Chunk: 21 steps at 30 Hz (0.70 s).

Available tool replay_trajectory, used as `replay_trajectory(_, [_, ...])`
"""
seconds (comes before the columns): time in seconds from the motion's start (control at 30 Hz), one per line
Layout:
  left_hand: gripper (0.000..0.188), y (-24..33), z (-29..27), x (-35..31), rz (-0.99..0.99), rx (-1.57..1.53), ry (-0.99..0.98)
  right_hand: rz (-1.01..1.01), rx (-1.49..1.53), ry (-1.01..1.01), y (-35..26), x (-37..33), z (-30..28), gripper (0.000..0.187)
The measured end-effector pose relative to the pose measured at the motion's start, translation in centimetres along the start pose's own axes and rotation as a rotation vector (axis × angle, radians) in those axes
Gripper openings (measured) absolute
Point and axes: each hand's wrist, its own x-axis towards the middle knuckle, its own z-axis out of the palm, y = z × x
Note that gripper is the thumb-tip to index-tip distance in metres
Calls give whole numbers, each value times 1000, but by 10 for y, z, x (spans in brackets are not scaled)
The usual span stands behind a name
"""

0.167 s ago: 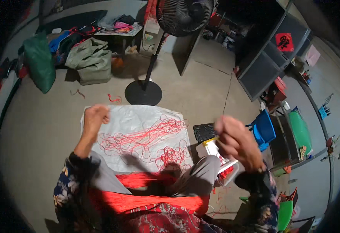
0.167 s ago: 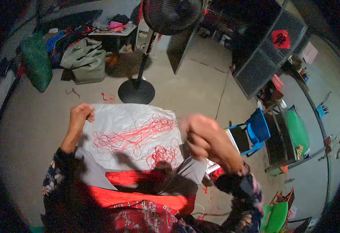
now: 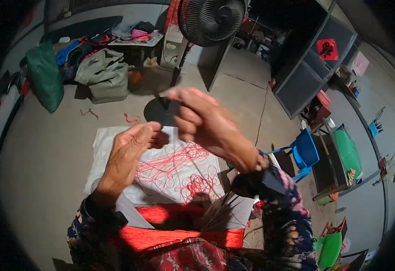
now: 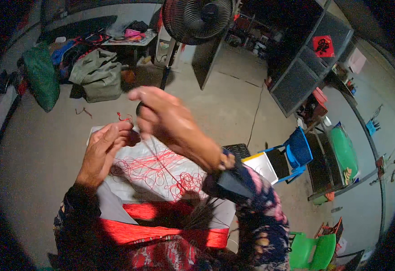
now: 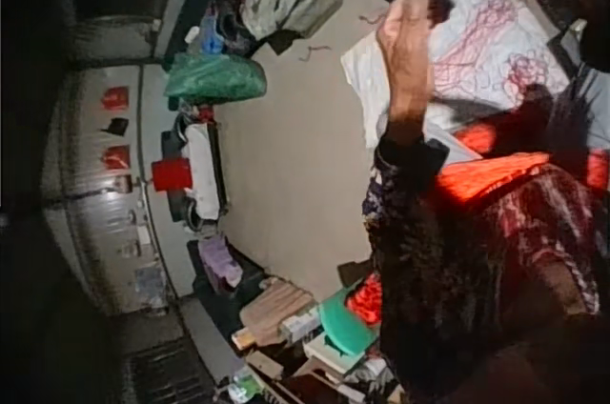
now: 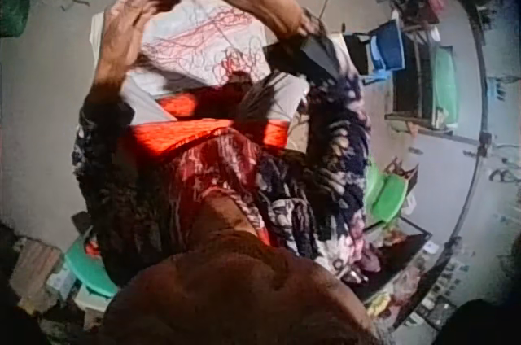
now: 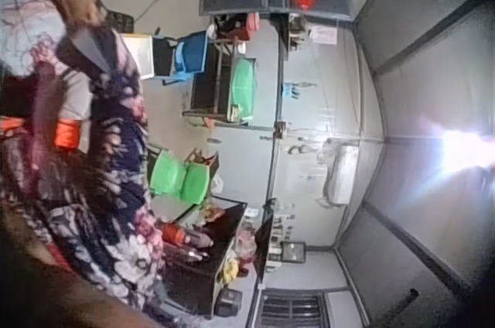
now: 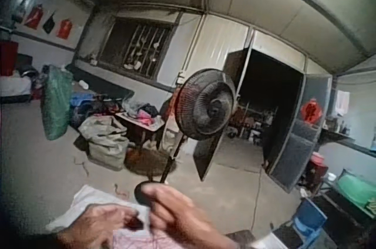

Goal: The person ties a red cord around a bundle of red thread by hand, cuts the cord with scissors, and places the bundle on a green chair before wrapping more cord around their legs.

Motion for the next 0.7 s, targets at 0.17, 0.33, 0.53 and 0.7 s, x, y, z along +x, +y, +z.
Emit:
replay_trajectory(0.17, [37, 21, -4, -14, -172, -277, -143, -143, -53, -57, 12, 58, 10, 28])
replay_trajectory(0.33, [16, 29, -88, -21, -356, 126, -35, -326, -232, 248, -35, 70, -99, 23])
replay_trajectory(0.53, [19, 65, -262, -74, -303, 770, 358, -380, -2, 556, -46, 72, -237, 23])
replay_trajectory(0.7, [23, 19, -451, -143, -234, 941, 514, -364, -5, 692, 19, 87, -318, 18])
